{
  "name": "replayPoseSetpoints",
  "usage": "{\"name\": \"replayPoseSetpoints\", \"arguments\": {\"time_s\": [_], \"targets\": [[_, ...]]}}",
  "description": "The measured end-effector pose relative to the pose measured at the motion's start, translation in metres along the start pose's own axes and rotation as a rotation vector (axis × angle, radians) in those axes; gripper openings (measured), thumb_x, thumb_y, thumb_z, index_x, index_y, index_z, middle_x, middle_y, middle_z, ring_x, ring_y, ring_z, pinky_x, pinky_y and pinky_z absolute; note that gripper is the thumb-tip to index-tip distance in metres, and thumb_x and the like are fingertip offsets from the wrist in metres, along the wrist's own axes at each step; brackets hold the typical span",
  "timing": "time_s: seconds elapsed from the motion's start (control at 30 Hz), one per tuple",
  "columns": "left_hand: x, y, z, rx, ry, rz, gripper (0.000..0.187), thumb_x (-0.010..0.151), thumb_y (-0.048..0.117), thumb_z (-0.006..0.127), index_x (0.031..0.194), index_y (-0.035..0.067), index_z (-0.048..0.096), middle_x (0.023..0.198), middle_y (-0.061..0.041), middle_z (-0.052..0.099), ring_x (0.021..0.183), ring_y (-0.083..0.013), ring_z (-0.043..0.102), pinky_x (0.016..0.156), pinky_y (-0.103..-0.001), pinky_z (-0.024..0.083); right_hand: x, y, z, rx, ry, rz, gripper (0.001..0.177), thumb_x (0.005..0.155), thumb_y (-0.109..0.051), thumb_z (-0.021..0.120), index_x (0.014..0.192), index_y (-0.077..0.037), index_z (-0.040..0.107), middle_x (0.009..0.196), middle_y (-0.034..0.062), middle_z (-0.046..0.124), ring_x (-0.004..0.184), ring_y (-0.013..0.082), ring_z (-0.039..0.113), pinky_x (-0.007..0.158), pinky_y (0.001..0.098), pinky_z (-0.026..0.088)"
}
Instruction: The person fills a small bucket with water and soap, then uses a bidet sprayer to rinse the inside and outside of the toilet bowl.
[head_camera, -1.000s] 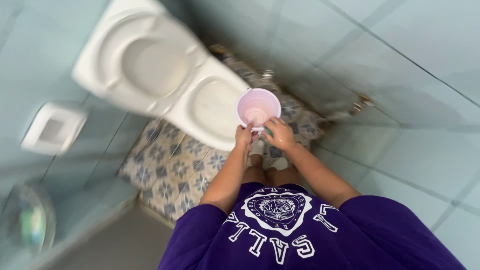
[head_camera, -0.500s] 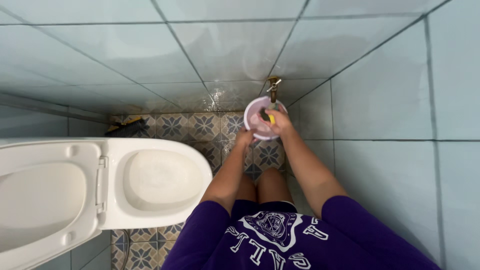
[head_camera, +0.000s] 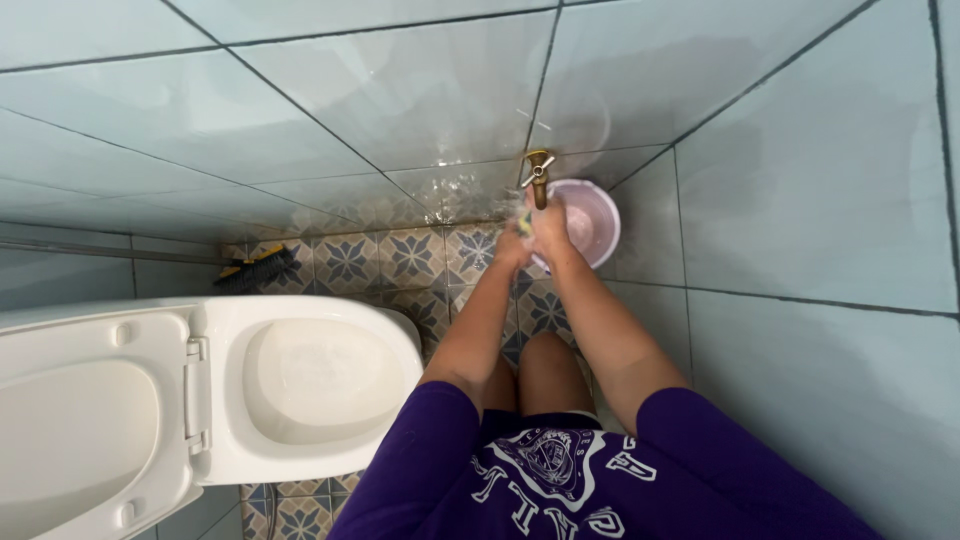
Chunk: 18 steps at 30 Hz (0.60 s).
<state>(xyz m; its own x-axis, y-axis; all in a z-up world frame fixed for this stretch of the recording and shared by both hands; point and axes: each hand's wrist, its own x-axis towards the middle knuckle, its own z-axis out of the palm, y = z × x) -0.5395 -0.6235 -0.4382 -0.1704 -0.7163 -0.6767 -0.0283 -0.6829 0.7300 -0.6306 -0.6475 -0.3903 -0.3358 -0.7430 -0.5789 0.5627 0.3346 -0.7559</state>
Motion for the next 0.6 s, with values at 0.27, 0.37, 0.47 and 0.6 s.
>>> {"name": "replayPoseSetpoints", "arguments": {"time_s": [0.27, 0.37, 0.47, 0.6], "targets": [[-0.03, 0.014, 0.01, 0.17, 0.066, -0.005, 0.061, 0.081, 0.014, 0.074, 0.138, 0.01, 0.05, 0.114, -0.015, 0.071, 0.098, -0.03, 0.071, 0.079, -0.041, 0.058, -0.004, 0.005, -0.006, -0.418, -0.038, -0.382, 0.021, 0.101, -0.022, 0.07, 0.107, -0.001, 0.066, 0.091, 0.0076, 0.062, 0.082, 0.0195, 0.058, 0.072, 0.0371, 0.049], [-0.041, 0.021, 0.005, 0.215, 0.117, 0.095, 0.066, 0.081, 0.015, 0.074, 0.141, 0.012, 0.047, 0.117, -0.015, 0.07, 0.104, -0.0311, 0.07, 0.084, -0.042, 0.057, -0.028, 0.006, 0.003, -0.308, -0.102, -0.606, 0.036, 0.087, -0.002, 0.078, 0.118, -0.002, 0.059, 0.115, 0.0112, 0.061, 0.105, 0.0217, 0.06, 0.09, 0.0354, 0.051], [-0.049, 0.032, -0.004, 0.267, 0.167, 0.141, 0.052, 0.089, 0.017, 0.07, 0.138, 0.014, 0.053, 0.12, -0.016, 0.07, 0.106, -0.0296, 0.07, 0.087, -0.04, 0.055, -0.057, -0.019, 0.014, 0.098, -0.067, -0.109, 0.068, 0.068, 0.005, 0.072, 0.126, -0.021, 0.049, 0.112, 0.0062, 0.057, 0.094, 0.0187, 0.065, 0.076, 0.0345, 0.059], [-0.054, 0.033, -0.012, 0.356, 0.219, 0.19, 0.048, 0.098, 0.014, 0.059, 0.144, 0.018, 0.05, 0.125, -0.019, 0.066, 0.112, -0.0314, 0.064, 0.091, -0.041, 0.052, -0.068, -0.034, 0.005, -0.141, -0.054, 0.212, 0.071, 0.069, 0.007, 0.073, 0.126, -0.023, 0.043, 0.105, 0.0086, 0.06, 0.091, 0.0244, 0.064, 0.071, 0.04, 0.054]]}}
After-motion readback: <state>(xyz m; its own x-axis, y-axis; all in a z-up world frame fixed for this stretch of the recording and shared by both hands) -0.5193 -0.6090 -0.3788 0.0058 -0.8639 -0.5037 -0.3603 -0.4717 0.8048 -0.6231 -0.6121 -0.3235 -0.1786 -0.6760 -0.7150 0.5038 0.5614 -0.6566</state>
